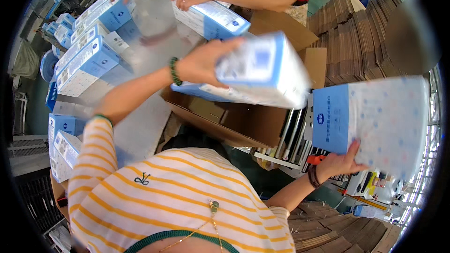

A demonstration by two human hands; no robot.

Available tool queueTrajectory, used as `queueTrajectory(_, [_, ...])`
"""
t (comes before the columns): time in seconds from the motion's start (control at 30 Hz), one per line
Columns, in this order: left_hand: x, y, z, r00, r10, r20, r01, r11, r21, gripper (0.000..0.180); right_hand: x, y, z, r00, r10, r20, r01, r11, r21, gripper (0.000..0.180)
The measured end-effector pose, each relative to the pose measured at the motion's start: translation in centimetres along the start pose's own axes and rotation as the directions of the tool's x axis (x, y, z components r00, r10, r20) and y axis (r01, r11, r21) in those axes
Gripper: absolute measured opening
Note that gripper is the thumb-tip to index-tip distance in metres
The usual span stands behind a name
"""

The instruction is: The person places blue and white rectangular packages into cardboard boxes and then pushes the boxes onto a conveyor belt.

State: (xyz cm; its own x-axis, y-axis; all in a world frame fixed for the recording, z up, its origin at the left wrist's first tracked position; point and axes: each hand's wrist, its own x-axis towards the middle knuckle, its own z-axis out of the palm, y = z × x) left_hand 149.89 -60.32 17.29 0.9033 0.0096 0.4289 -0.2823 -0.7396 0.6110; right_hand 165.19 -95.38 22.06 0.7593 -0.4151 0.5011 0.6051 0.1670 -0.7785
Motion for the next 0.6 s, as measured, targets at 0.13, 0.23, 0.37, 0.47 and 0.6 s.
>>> queueTrajectory(0.13, [-1.1, -1.7, 13.6, 0.615, -0.397, 0.681, 0.175, 0.911, 0.373, 0.079, -1.6, 0.2, -5.2, 0.956, 0.222, 0.191, -0.261, 0.942, 0.211, 0.028])
queueTrajectory(0.23, [-6.2, -2.6, 25.1, 0.621, -0.305, 0.722, 0.113, 0.946, 0.303, 0.062, -7.0, 0.6, -5.1, 0.701, 0.260, 0.664, -0.266, 0.959, -0.095, 0.055])
queueTrajectory(0.37, [-7.6, -1.1, 26.6, 0.518, -0.334, 0.788, 0.100, 0.938, 0.332, 0.054, -8.5, 6.6, -0.4, 0.038, 0.168, 0.985, 0.433, 0.886, -0.168, 0.075])
queueTrajectory(0.47, [-4.8, 0.5, 25.0, 0.495, -0.288, 0.820, 0.085, 0.955, 0.284, 0.048, -13.3, 14.3, -0.2, -0.084, 0.226, 0.970, 0.759, 0.645, -0.085, 0.080])
queueTrajectory(0.6, [1.5, 5.3, 14.5, 0.658, -0.037, 0.752, 0.079, 0.997, -0.021, 0.041, -20.4, 33.4, -11.2, -0.303, 0.409, 0.861, 0.660, 0.742, -0.120, 0.054])
